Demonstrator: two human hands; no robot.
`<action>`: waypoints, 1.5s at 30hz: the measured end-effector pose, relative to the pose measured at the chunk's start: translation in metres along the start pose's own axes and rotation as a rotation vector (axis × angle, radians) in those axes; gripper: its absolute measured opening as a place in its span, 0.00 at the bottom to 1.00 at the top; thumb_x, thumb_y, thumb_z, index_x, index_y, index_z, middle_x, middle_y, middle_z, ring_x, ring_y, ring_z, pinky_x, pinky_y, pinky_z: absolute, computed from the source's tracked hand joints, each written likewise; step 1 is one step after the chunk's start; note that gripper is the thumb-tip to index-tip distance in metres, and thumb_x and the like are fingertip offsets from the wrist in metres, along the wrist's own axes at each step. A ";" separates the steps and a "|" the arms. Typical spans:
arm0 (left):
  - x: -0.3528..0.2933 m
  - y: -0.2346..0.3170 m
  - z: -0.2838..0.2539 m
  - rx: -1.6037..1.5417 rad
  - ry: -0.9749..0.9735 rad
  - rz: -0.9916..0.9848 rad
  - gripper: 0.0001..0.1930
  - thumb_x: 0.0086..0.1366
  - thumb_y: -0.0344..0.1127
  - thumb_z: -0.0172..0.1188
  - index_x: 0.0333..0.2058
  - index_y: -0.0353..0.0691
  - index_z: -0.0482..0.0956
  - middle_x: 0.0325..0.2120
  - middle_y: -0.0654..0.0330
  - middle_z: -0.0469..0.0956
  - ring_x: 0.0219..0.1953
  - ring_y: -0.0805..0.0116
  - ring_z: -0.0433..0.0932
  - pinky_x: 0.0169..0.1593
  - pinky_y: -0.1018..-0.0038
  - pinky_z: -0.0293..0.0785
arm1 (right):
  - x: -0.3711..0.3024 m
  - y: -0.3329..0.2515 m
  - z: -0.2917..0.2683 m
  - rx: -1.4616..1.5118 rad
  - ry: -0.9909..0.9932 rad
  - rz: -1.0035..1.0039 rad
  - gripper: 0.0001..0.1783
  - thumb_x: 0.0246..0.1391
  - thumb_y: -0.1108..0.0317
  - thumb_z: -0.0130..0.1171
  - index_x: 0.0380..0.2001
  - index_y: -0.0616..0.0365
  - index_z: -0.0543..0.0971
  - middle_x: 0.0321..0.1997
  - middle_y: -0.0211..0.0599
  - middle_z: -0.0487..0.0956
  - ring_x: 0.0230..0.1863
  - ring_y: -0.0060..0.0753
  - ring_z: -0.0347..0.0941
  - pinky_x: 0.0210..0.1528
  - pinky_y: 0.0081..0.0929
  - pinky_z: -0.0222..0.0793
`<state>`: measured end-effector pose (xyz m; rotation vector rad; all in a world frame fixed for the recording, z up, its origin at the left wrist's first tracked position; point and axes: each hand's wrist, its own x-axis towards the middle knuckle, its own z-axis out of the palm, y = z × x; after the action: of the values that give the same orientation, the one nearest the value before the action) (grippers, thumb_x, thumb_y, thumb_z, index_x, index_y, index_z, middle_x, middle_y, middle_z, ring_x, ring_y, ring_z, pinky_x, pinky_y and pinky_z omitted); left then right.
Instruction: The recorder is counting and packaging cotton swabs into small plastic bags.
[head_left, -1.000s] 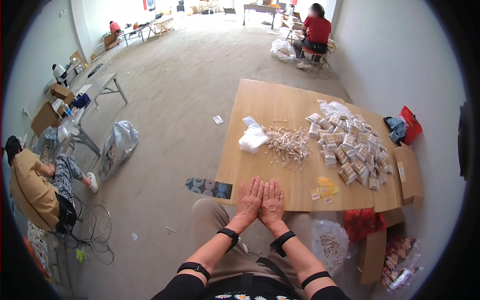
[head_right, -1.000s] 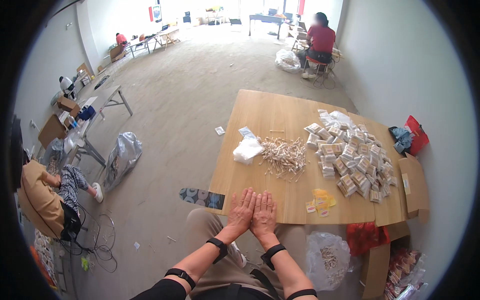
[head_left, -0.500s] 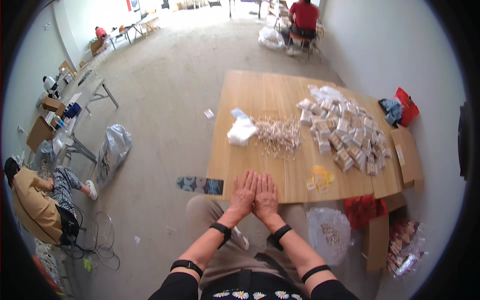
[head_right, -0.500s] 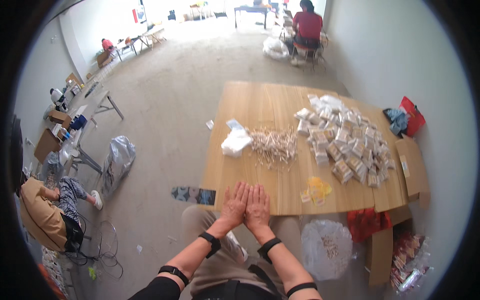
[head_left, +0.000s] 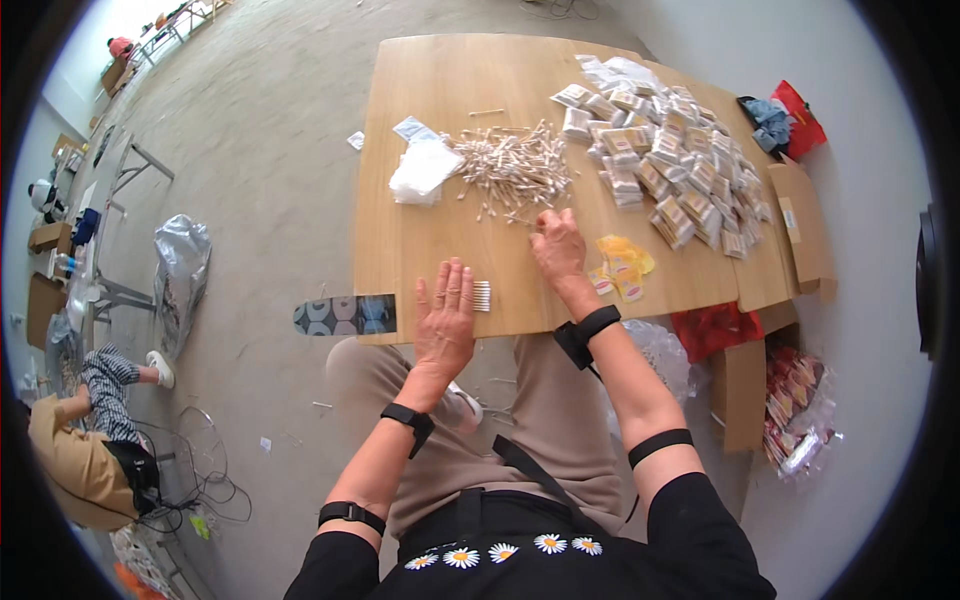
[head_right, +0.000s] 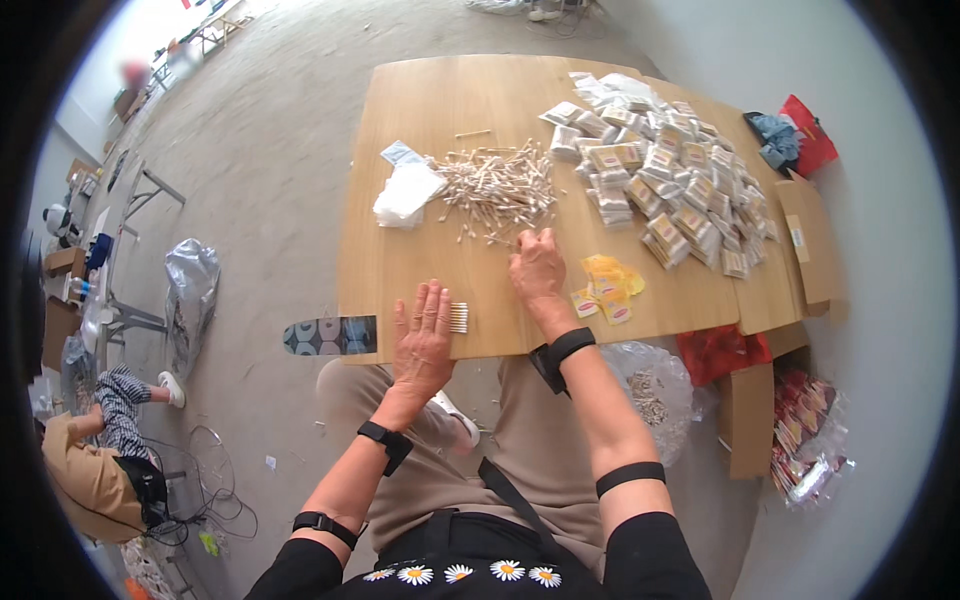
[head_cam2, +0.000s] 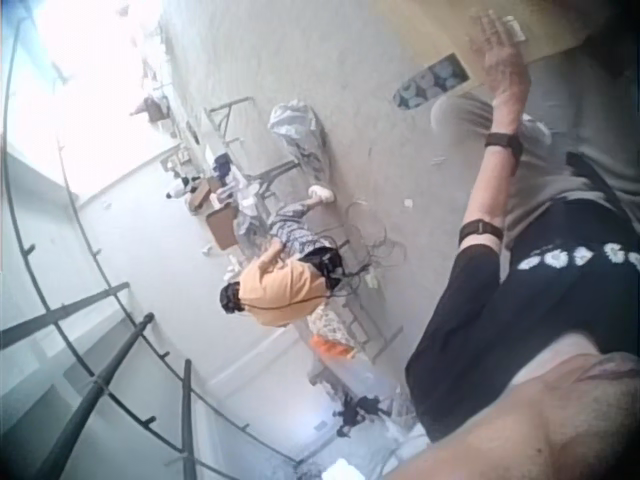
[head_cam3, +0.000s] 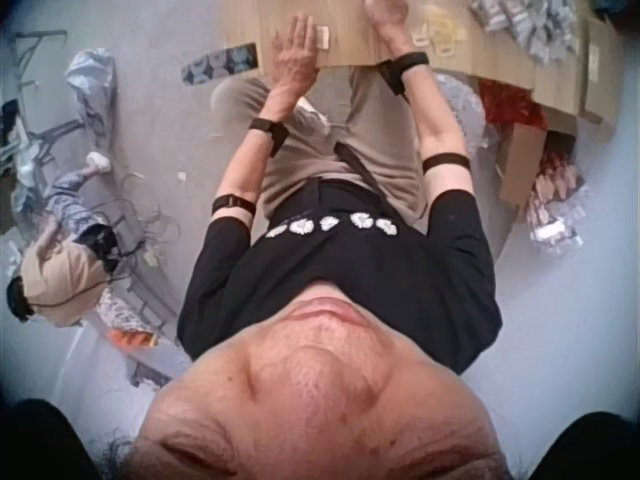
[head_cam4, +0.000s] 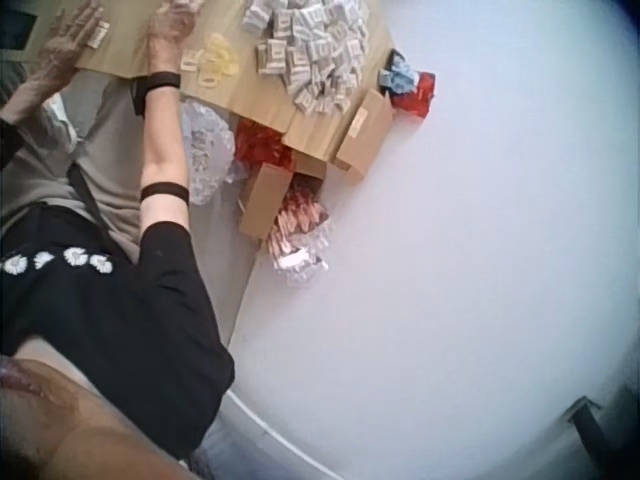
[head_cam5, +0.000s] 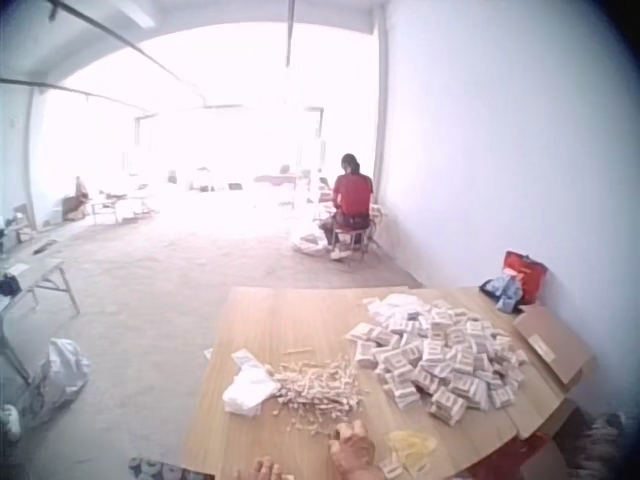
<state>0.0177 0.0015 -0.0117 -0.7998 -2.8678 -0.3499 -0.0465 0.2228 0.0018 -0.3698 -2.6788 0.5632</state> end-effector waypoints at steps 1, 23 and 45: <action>0.001 0.003 0.000 -0.010 0.011 0.008 0.36 0.59 0.28 0.53 0.69 0.33 0.58 0.72 0.50 0.55 0.76 0.56 0.49 0.74 0.47 0.39 | 0.002 0.003 0.001 0.005 -0.040 0.031 0.11 0.49 0.68 0.64 0.37 0.54 0.80 0.40 0.44 0.76 0.42 0.51 0.78 0.43 0.44 0.76; 0.000 -0.002 0.002 -0.020 0.047 -0.007 0.35 0.61 0.26 0.51 0.68 0.34 0.59 0.72 0.51 0.55 0.75 0.57 0.50 0.74 0.48 0.42 | 0.033 0.029 -0.003 -0.159 -0.070 0.299 0.08 0.50 0.72 0.58 0.35 0.63 0.77 0.40 0.53 0.82 0.43 0.57 0.81 0.44 0.45 0.79; 0.002 -0.002 0.003 0.007 0.080 0.005 0.36 0.61 0.29 0.51 0.69 0.36 0.59 0.72 0.53 0.55 0.75 0.59 0.51 0.75 0.49 0.40 | -0.052 -0.056 0.003 0.304 -0.159 -0.169 0.04 0.55 0.73 0.58 0.30 0.60 0.80 0.35 0.47 0.77 0.36 0.54 0.77 0.39 0.46 0.74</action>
<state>0.0150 0.0014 -0.0147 -0.7736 -2.7913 -0.3626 -0.0108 0.1552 0.0075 -0.0145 -2.6795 0.9642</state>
